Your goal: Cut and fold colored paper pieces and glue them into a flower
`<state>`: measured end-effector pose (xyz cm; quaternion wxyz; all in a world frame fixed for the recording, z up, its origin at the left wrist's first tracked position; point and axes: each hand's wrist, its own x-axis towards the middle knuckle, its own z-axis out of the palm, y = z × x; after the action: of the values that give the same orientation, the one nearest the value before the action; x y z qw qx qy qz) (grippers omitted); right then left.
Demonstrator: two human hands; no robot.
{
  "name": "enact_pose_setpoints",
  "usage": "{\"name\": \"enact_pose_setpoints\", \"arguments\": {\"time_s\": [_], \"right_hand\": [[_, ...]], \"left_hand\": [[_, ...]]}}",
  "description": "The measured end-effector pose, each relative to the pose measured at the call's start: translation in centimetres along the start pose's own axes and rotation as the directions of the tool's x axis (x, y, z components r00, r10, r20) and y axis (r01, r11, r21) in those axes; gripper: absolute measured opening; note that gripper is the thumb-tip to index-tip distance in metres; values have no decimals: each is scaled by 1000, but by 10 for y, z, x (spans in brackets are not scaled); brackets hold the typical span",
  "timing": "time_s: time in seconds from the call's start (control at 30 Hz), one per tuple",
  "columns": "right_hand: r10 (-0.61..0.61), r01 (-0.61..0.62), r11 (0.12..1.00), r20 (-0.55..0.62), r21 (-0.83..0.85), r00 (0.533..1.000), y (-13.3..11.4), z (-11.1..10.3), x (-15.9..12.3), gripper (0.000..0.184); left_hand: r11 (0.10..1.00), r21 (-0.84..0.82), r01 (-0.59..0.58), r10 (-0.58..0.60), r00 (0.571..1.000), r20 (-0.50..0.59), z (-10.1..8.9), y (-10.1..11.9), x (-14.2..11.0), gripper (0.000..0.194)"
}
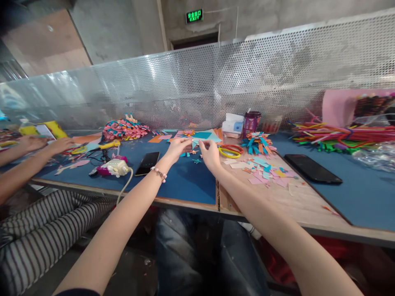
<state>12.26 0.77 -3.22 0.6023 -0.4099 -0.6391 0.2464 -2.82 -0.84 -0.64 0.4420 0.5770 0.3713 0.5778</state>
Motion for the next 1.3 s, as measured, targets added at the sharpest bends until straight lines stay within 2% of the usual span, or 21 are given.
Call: {"name": "enact_pose_setpoints", "arguments": {"time_s": [0.1,0.23,0.43,0.53,0.73,0.87,1.03,1.1,1.17,1.23,1.3], "right_hand": [[122,-141,983,157,118,980,-1,0,0,40],[79,-113,977,188,180,979,-1,0,0,36],[-7,1,1000,182,30,983,8,-5,9,30],[-54,69,996,225,-62,973,11,-10,13,28],[60,-38,997,316,-74,947,7,-16,13,26],[-27,89,983,353,-161,935,7,-20,16,26],[-105,239,936,445,-257,889,10,-23,22,19],[-167,281,932,418,-229,893,10,-24,22,17],[-267,353,918,377,-181,887,9,-24,22,24],[-383,464,875,391,-138,837,9,-25,22,30],[-474,567,817,437,-108,765,10,-25,22,23]], "left_hand": [[999,15,-43,43,999,20,0,1,-1,24],[997,61,-53,51,998,39,0,1,-2,23],[973,229,18,-31,998,52,-4,-2,0,25],[951,308,30,-60,994,90,-7,-4,2,27],[917,397,38,-109,981,159,-10,-4,3,23],[898,438,51,-137,976,169,-12,-4,3,24],[894,439,91,-209,951,229,-13,-3,3,20],[910,394,130,-230,948,219,-15,-3,3,20],[925,339,171,-245,951,189,-17,-2,3,20],[935,293,197,-253,953,165,-20,-2,4,19],[941,268,206,-256,952,166,-21,-1,5,17]]}}
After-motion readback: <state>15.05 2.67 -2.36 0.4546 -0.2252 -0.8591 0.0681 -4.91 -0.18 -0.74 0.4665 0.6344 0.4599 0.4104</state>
